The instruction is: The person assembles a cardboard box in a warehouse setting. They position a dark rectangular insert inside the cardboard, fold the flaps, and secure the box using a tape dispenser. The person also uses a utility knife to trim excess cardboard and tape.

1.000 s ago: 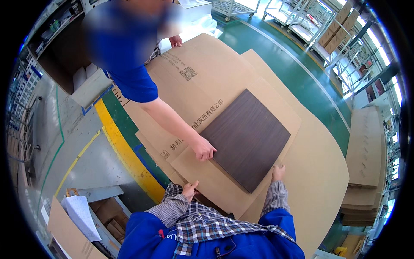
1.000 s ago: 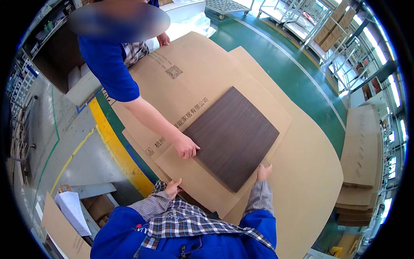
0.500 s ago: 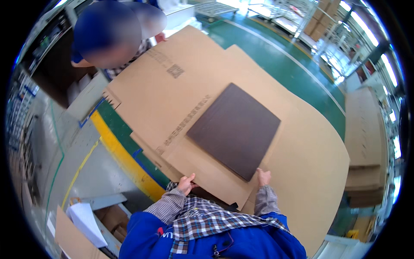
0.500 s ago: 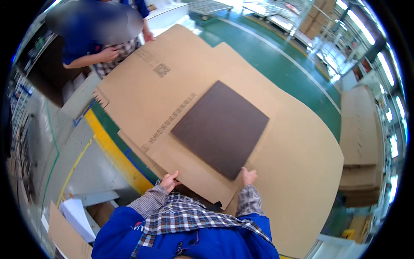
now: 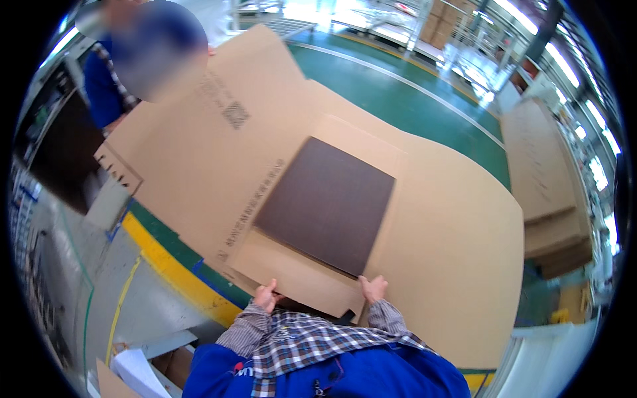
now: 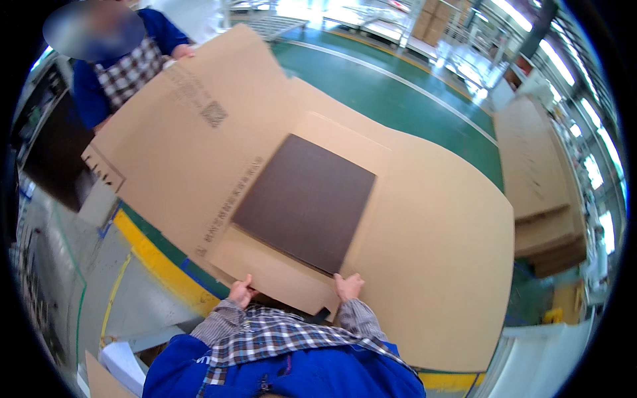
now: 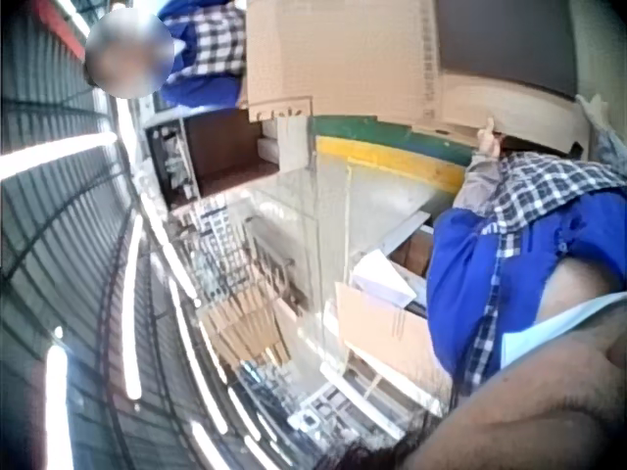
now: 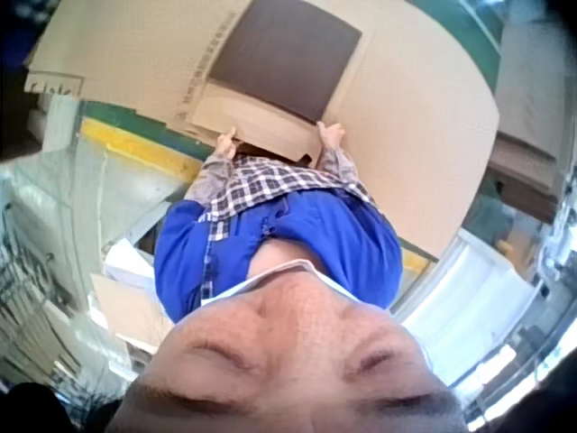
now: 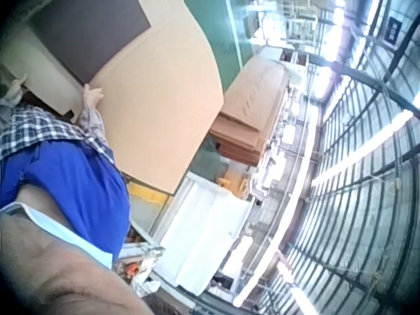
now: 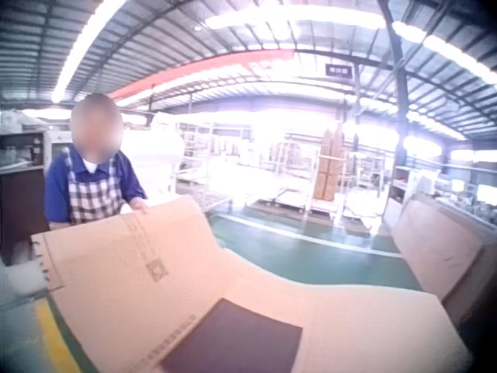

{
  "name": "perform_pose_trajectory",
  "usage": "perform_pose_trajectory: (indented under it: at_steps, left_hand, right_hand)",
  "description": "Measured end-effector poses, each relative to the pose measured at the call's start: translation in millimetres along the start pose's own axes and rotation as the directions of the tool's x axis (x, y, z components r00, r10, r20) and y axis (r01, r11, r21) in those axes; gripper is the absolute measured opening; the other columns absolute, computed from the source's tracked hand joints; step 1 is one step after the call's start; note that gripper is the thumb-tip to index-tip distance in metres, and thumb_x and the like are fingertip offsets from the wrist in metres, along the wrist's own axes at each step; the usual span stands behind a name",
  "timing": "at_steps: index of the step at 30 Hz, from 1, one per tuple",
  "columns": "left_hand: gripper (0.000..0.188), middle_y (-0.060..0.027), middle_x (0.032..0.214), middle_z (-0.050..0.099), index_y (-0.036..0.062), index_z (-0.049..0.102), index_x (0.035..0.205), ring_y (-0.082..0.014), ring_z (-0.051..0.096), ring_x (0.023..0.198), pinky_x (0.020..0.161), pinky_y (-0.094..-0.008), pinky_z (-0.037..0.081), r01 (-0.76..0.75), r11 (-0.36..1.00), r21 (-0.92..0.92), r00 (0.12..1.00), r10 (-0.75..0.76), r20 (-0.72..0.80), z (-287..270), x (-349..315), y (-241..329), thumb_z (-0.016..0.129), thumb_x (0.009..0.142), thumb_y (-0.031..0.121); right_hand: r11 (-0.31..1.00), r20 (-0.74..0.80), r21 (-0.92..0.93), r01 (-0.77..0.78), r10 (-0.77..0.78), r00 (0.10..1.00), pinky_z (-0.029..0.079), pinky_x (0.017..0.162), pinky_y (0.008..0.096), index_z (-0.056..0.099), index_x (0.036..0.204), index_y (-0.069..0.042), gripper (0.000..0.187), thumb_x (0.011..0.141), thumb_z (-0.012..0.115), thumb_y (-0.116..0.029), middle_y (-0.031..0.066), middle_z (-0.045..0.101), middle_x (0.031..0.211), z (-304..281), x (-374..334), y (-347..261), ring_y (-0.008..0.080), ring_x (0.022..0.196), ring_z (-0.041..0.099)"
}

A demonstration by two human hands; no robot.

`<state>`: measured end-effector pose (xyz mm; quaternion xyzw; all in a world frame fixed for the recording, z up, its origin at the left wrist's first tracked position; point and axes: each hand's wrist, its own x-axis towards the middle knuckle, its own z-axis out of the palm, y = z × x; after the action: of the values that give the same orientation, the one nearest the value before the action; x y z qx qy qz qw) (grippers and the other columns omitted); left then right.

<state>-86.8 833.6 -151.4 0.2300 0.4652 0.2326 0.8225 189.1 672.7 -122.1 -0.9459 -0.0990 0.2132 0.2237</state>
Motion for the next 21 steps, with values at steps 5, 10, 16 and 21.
perform_pose_trajectory:
  at_steps: [5, 10, 16, 21]
  left_hand:
    - [0.033, -0.0125, 0.103, 0.056, 0.0002, 0.045, 0.112, -0.0240, 0.058, 0.091, 0.072, -0.0373, 0.052, 0.026, 0.999, 0.019, 0.999, -0.025, -0.022, 7, 2, 4, 0.048, 0.089, 0.023]
    - [0.031, -0.0119, 0.097, 0.058, -0.0006, 0.047, 0.108, -0.0222, 0.060, 0.085, 0.068, -0.0342, 0.053, -0.028, 0.999, 0.033, 0.993, 0.032, -0.113, 10, -2, 5, 0.050, 0.088, 0.023]
    - [0.028, -0.0105, 0.094, 0.059, 0.0006, 0.048, 0.107, -0.0222, 0.060, 0.082, 0.064, -0.0335, 0.053, -0.021, 0.998, 0.058, 0.995, 0.026, -0.093, 10, -11, 23, 0.050, 0.088, 0.022]
    - [0.027, -0.0097, 0.091, 0.060, 0.0015, 0.050, 0.104, -0.0204, 0.060, 0.080, 0.061, -0.0327, 0.053, -0.044, 0.998, 0.046, 0.993, 0.048, -0.105, 3, -6, 23, 0.050, 0.088, 0.022]
  right_hand:
    - [0.994, -0.016, 0.096, -0.044, 0.046, 0.999, 0.041, 0.087, 0.0408, 0.044, 0.109, 0.013, 0.068, 0.068, 0.065, -0.038, 0.0319, 0.052, 0.105, -6, 2, -5, 0.0406, 0.100, 0.052]
    - [0.998, 0.152, -0.062, -0.032, 0.041, 0.987, 0.040, 0.088, 0.0418, 0.044, 0.110, 0.011, 0.069, 0.069, 0.062, -0.042, 0.0317, 0.050, 0.107, -15, -14, -18, 0.0408, 0.102, 0.050]
    - [0.998, -0.022, 0.053, 0.038, -0.036, 0.999, 0.041, 0.085, 0.0421, 0.047, 0.107, 0.012, 0.069, 0.069, 0.063, -0.044, 0.0307, 0.050, 0.107, 11, -9, 7, 0.0376, 0.100, 0.052]
    - [0.978, 0.122, 0.206, -0.030, 0.005, 0.993, 0.044, 0.077, 0.0401, 0.048, 0.102, 0.014, 0.068, 0.070, 0.065, -0.043, 0.0296, 0.054, 0.101, 8, -4, 2, 0.0336, 0.092, 0.056]
